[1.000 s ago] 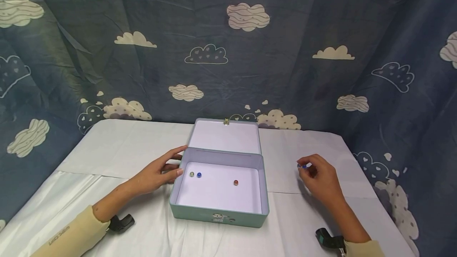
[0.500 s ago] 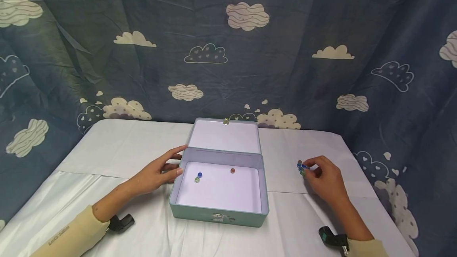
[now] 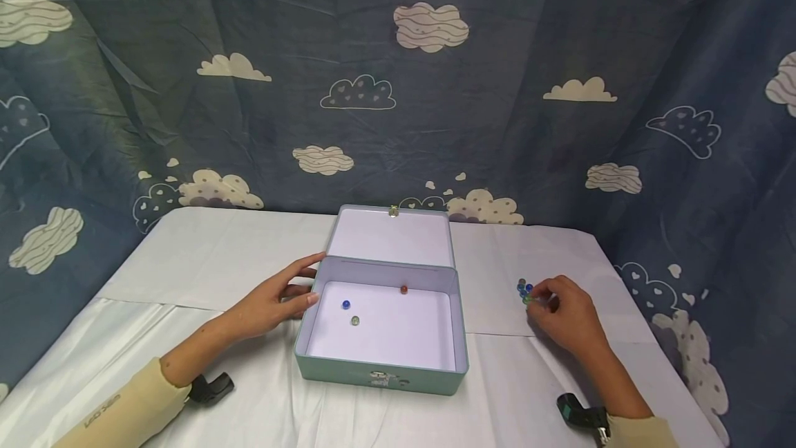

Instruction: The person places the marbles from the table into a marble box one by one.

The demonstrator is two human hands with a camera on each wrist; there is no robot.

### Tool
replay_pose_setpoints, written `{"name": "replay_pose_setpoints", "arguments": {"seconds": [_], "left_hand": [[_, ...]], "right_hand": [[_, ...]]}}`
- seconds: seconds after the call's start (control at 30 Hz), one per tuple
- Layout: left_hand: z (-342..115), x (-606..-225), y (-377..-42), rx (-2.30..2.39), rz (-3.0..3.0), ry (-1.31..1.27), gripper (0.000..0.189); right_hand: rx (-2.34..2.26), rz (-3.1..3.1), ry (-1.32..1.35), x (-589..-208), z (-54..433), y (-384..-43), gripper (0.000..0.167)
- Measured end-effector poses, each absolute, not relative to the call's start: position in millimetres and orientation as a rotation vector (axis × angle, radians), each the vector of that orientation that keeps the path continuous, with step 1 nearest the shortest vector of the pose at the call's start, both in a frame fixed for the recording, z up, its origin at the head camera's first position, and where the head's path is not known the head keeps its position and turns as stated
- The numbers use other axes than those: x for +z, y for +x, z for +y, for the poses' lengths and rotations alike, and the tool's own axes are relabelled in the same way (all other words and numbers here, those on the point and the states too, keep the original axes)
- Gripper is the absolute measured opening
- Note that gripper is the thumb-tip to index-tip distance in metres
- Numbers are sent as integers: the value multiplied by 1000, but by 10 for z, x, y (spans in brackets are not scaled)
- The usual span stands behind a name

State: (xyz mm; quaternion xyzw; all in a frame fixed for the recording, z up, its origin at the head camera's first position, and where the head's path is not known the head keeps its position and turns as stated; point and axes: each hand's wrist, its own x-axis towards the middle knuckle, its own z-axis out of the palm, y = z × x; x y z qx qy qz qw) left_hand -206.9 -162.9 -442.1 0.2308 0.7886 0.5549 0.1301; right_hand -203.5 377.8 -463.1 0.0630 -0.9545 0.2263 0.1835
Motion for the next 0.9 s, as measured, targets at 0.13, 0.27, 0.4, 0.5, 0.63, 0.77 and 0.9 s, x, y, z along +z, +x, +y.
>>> {"name": "replay_pose_setpoints", "arguments": {"seconds": [0.13, 0.27, 0.4, 0.5, 0.63, 0.77, 0.9], "left_hand": [[-1630, -4420, -2069, 1614, 2291, 671, 77], [-1633, -4422, -2067, 1618, 2292, 670, 76], [-1635, -4427, -2067, 1617, 2293, 670, 76], [-1636, -4427, -2067, 1616, 2295, 671, 76], [-1636, -4422, -2065, 1615, 2296, 669, 76], [-1634, -4416, -2063, 1612, 2298, 666, 76], [-1631, -4413, -2065, 1612, 2296, 664, 76]], "right_hand": [[636, -2740, 164, -4636, 3770, -2035, 18], [627, -2783, 133, -4646, 3764, -2037, 19], [631, -2820, 113, -4651, 3762, -2044, 18], [629, -2832, 113, -4646, 3760, -2045, 16], [617, -2823, 130, -4628, 3759, -2043, 13], [611, -2792, 151, -4608, 3751, -2043, 10], [618, -2771, 157, -4572, 3724, -2037, 10]]}}
